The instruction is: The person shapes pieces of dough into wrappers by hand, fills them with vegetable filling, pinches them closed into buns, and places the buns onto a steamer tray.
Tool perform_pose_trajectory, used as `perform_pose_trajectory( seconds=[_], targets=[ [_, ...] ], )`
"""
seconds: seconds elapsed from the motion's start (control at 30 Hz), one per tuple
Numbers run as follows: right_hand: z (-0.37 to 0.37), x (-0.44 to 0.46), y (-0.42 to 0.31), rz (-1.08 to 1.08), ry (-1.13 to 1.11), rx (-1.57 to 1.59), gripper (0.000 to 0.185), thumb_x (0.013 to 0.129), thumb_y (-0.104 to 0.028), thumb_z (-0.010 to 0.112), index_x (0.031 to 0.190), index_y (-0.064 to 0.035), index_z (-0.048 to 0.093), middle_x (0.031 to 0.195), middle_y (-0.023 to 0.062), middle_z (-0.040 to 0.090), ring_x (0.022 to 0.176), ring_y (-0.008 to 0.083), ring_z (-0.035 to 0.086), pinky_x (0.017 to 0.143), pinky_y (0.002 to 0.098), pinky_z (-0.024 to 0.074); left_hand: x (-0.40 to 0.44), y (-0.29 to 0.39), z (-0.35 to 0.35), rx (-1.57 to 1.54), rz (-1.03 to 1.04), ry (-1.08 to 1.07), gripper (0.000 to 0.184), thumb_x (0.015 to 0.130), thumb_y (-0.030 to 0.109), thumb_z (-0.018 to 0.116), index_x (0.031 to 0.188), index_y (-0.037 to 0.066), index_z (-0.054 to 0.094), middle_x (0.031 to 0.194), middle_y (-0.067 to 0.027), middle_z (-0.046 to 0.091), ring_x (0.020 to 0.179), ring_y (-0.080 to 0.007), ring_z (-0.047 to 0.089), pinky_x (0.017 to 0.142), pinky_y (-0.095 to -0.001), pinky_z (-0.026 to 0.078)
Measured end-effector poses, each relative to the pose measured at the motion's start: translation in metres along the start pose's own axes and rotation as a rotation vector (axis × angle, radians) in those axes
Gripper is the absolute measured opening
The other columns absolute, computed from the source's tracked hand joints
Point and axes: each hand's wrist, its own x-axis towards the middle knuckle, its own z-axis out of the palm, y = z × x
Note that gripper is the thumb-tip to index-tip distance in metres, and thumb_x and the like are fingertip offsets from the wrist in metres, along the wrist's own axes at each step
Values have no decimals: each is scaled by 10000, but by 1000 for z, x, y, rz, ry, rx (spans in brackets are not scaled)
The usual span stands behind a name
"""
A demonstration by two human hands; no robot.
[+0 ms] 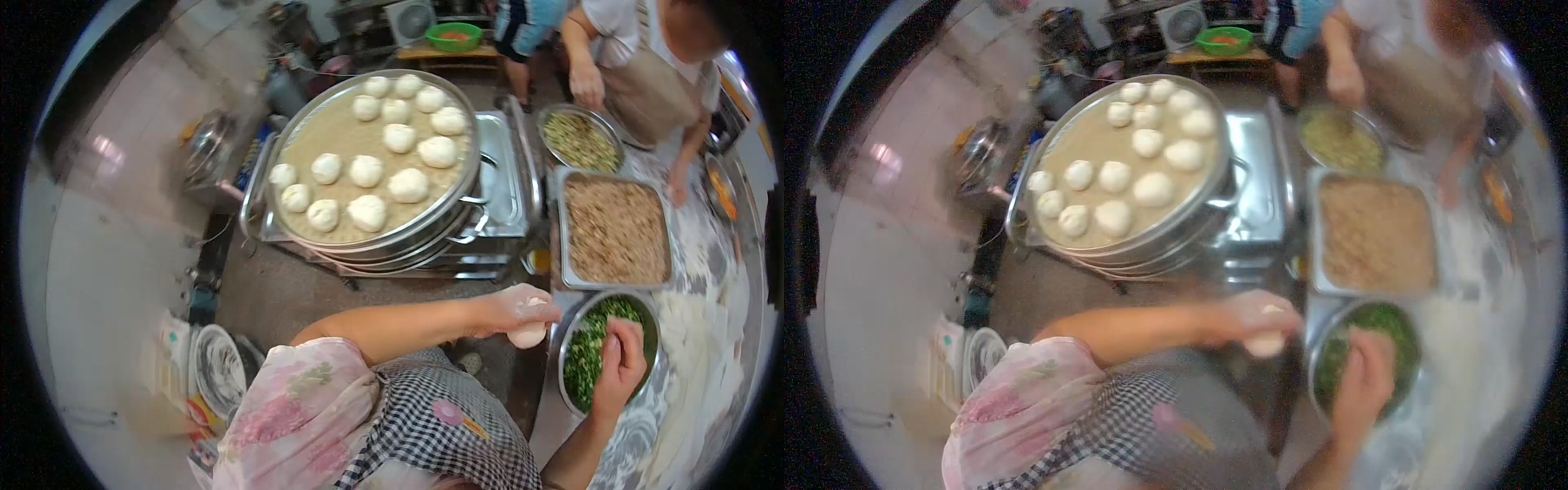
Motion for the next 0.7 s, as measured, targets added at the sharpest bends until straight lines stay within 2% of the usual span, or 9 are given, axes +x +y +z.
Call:
perform_pose_trajectory(
  seconds=[0.07, 0.17, 0.2, 0.3, 0.37, 0.43, 0.5, 0.6, 0.7],
  targets=[
    [7, -8, 11, 240, -159, 221, 160, 877, -11, 478, 989, 3, 592, 868, 27, 535, 635, 66, 438, 553, 195, 356, -16, -2, -15, -75, 6, 59, 200, 863, 203, 510, 816, 30, 599, 885, -64, 616, 813, -139, 566, 729, -279, 466],
    [42, -30, 20, 386, -304, 355, 159, 876, -36, 499, 972, 7, 618, 784, 19, 568, 642, 68, 495, 557, 196, 403, -48, -4, -47, -287, 45, 99, 302, 919, 309, 507, 838, 30, 589, 1005, -127, 635, 914, -190, 596, 814, -329, 480],
    [52, -36, 20, 431, -378, 378, 160, 876, -36, 505, 974, 6, 624, 784, 23, 577, 644, 71, 509, 562, 197, 414, -60, -1, -59, -373, 113, 108, 383, 923, 393, 500, 838, 30, 584, 1037, -150, 630, 936, -206, 597, 827, -347, 481],
    [84, -53, 25, 433, -565, 340, 164, 876, -46, 529, 997, 6, 628, 793, 35, 592, 648, 80, 529, 573, 197, 426, -95, 28, -102, -210, 132, 455, 405, 925, 427, 479, 877, 39, 588, 957, -135, 648, 848, -195, 616, 734, -331, 508],
    [104, -56, 22, 446, -593, 368, 173, 880, -74, 548, 1010, 8, 627, 811, 43, 601, 650, 83, 535, 577, 200, 428, -103, 27, -156, -287, 333, 596, 411, 936, 422, 457, 907, 33, 587, 921, -117, 653, 804, -178, 614, 689, -323, 513],
    [122, -49, 6, 482, -577, 369, 172, 878, -64, 541, 1008, 8, 628, 807, 40, 603, 652, 79, 535, 574, 201, 426, -109, 72, -192, -483, 280, 919, 393, 945, 400, 445, 914, 36, 589, 883, -95, 646, 775, -174, 605, 687, -322, 512],
    [140, -38, -12, 549, -567, 381, 170, 876, -55, 534, 1002, 8, 628, 801, 37, 603, 652, 77, 534, 574, 201, 426, -105, 98, -245, -388, 388, 941, 371, 952, 375, 439, 931, 41, 599, 900, -84, 639, 775, -175, 604, 705, -317, 507],
    [167, -21, -39, 565, -553, 326, 162, 873, -42, 525, 986, 7, 630, 795, 32, 604, 654, 73, 533, 576, 199, 427, -97, 119, -311, 242, 605, 907, 359, 935, 348, 481, 1052, 32, 604, 954, -82, 631, 828, -179, 605, 752, -300, 489],
    [190, -23, -48, 582, -525, 299, 151, 871, -37, 525, 968, 6, 632, 793, 29, 603, 657, 70, 531, 578, 195, 426, -84, 106, -371, 634, 457, 719, 379, 902, 271, 532, 1189, 24, 556, 1039, -114, 628, 912, -187, 599, 800, -287, 467]
  ],
)
